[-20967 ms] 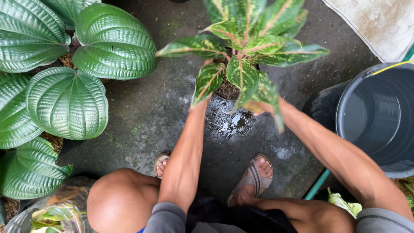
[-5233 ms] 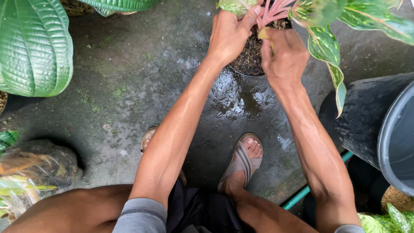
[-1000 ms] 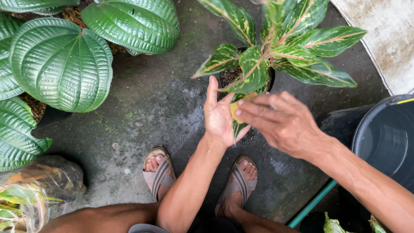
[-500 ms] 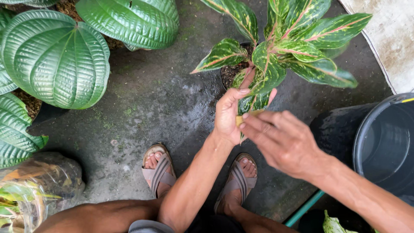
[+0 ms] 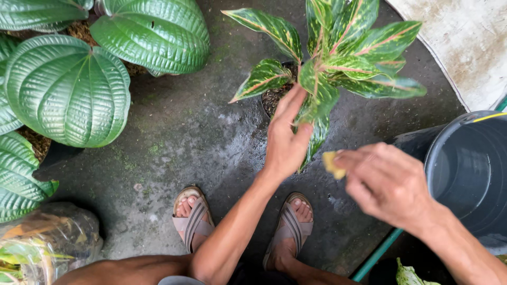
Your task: The person cleans the leaves of a potted Aglaonema plant using a yellow sponge. They wipe each leaf individually, rotating the plant to access different sides, and repeatedly dip the sponge into a nearby bucket of water.
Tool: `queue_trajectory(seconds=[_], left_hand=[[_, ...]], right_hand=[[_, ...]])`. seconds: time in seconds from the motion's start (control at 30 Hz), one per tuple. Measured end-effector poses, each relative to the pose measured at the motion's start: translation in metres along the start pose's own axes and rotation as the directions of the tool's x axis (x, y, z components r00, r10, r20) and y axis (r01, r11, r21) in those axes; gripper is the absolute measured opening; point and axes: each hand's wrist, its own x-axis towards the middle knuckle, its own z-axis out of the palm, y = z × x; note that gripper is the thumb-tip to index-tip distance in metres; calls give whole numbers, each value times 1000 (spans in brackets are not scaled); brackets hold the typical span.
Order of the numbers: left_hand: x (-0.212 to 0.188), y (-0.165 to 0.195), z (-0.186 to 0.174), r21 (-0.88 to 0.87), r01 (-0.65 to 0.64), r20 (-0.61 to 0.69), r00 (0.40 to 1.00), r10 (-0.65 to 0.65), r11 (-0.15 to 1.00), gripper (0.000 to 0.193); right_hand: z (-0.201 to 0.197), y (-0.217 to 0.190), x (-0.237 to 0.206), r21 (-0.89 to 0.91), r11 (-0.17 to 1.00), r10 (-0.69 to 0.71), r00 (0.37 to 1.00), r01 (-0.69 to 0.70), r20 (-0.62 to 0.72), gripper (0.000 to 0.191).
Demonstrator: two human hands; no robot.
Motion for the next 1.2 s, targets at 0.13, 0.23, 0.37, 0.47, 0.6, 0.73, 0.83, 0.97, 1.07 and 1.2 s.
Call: queue_trajectory(seconds=[0.13, 0.23, 0.37, 0.47, 0.6, 0.73, 0.83, 0.97, 1.07, 1.2], left_hand=[[-6, 13, -1, 330, -202, 163, 974, 155, 922, 52], [-3, 18, -6, 595, -413, 340, 907, 249, 690, 50], [-4, 26, -3, 665, -326, 279, 943, 181, 672, 53], [-5, 32, -2, 681, -275, 252, 958, 135, 679, 67], [3, 33, -13, 824, -376, 307, 925, 224, 423, 65], [16, 41, -23, 798, -316, 313, 945, 96, 513, 56], [17, 49, -23, 761, -217, 267, 964, 9, 612, 47], [25, 41, -18, 699, -19, 135, 985, -106, 715, 29], [27, 27, -24, 605, 288, -9, 935, -355, 742, 40], [37, 20, -30, 408, 522, -45, 831, -555, 749, 47]], right_hand=[[-4, 27, -9, -70, 956, 291, 946, -284, 139, 17], [2, 39, -9, -236, 862, 502, 822, -449, 269, 19], [20, 45, -5, -42, 880, 476, 873, -474, 110, 24], [38, 50, 2, 121, 825, 548, 834, -552, 64, 30], [58, 52, 12, 228, 812, 547, 836, -538, 25, 35], [41, 55, 20, 204, 807, 527, 832, -554, 173, 34], [25, 58, 31, 142, 865, 437, 863, -480, 254, 32], [36, 55, 46, 249, 843, 451, 879, -477, 156, 35], [61, 46, 53, 341, 751, 586, 809, -565, 48, 32], [84, 42, 65, 363, 831, 494, 859, -422, -132, 35]])
